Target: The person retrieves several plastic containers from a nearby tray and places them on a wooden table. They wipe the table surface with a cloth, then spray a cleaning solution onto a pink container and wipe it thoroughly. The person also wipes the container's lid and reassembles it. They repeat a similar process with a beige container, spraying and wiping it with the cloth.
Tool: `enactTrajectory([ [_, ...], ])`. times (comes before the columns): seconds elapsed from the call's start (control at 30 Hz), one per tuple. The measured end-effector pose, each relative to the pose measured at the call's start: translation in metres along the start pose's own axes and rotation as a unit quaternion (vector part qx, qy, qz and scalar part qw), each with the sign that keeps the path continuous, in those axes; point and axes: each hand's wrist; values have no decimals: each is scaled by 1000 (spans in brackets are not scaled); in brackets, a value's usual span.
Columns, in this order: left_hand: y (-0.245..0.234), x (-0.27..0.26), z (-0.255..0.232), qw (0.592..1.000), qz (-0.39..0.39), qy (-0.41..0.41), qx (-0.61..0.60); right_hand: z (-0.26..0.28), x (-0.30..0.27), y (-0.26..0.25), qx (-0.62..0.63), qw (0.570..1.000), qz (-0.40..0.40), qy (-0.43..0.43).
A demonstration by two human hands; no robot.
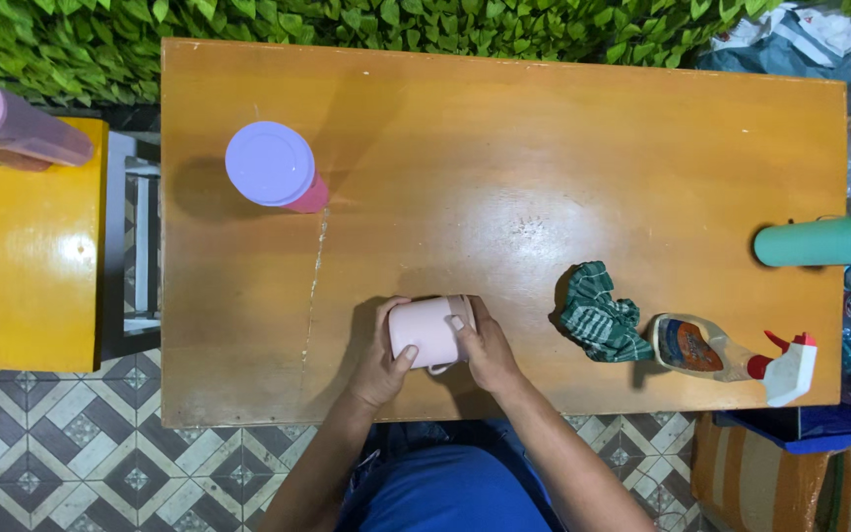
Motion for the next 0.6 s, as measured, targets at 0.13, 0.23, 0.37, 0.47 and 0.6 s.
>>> enactTrajectory([
  [0.13, 1, 4, -3, 993, -13, 35, 110, -8, 3, -3, -28, 999, -14, -41],
  [0.23, 1, 5, -7, 991, -18, 54, 123, -10, 3, -1, -31, 996, -24, -76],
  [0.37, 1, 4, 2, 990, -17, 52, 129, -5, -1, 1, -33, 994, -33, -95],
  [0.47, 1, 6, 15, 998, -43, 30, 43, 3, -1, 0, -139, 978, -49, -146],
  [0.6, -9, 7, 20, 999, -31, -11, -17, 7, 7, 1, -111, 983, -28, -144],
])
Point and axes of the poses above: each hand's wrist, its own x-axis towards the middle knuckle, its own y-axis out of the palm, z = x × y, and after that the axes turned 4 degrees about y, right-handed
